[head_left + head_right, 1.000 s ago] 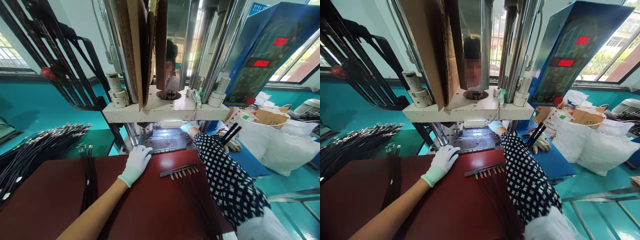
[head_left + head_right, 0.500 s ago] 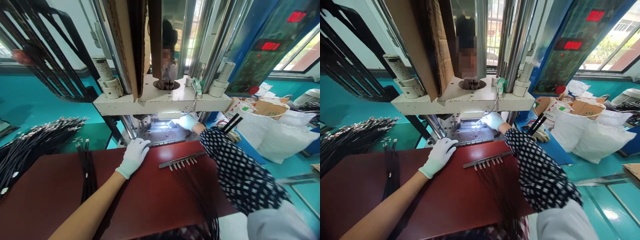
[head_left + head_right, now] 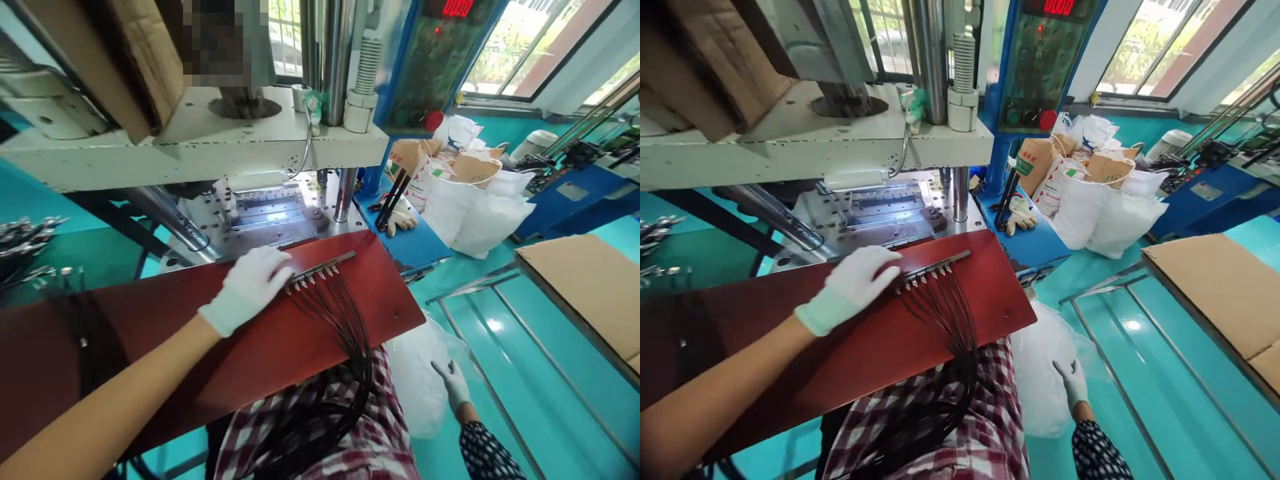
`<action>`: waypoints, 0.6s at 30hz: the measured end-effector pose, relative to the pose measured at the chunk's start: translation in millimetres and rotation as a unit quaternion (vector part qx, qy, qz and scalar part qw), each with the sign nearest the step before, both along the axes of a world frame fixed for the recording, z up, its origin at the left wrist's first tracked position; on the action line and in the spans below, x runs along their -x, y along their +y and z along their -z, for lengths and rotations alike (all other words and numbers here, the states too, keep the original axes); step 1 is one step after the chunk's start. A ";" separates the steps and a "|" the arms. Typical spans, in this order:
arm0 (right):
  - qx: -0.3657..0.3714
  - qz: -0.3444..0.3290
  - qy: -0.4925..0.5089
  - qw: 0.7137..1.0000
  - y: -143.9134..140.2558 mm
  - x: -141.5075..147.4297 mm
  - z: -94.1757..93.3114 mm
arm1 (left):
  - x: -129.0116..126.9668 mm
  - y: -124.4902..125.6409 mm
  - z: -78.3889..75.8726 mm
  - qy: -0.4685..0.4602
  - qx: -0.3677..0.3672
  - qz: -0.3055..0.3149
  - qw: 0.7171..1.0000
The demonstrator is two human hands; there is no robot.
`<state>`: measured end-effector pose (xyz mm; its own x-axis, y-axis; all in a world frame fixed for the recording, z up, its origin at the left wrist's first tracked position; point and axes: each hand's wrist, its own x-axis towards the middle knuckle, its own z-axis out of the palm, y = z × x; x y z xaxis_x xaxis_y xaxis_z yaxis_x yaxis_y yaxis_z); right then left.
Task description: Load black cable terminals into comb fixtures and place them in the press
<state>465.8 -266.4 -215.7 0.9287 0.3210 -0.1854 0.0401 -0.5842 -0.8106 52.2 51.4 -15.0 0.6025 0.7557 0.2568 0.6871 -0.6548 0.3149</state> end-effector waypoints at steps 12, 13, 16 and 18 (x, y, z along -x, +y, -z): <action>-0.286 -0.337 0.157 0.883 139.3 117.5 -166.3 | -54.6 7.9 6.2 -0.005 0.078 -0.036 0.996; -0.271 -0.377 0.300 0.833 152.8 139.3 -177.5 | -51.0 18.5 1.7 -0.017 0.054 -0.037 0.998; -0.122 -0.438 0.609 0.650 192.6 185.6 -185.7 | -37.7 68.1 -13.5 -0.031 -0.033 -0.039 0.998; -0.080 -0.463 0.671 0.573 220.6 202.4 -180.4 | -27.3 108.0 -23.7 -0.033 -0.070 -0.039 0.996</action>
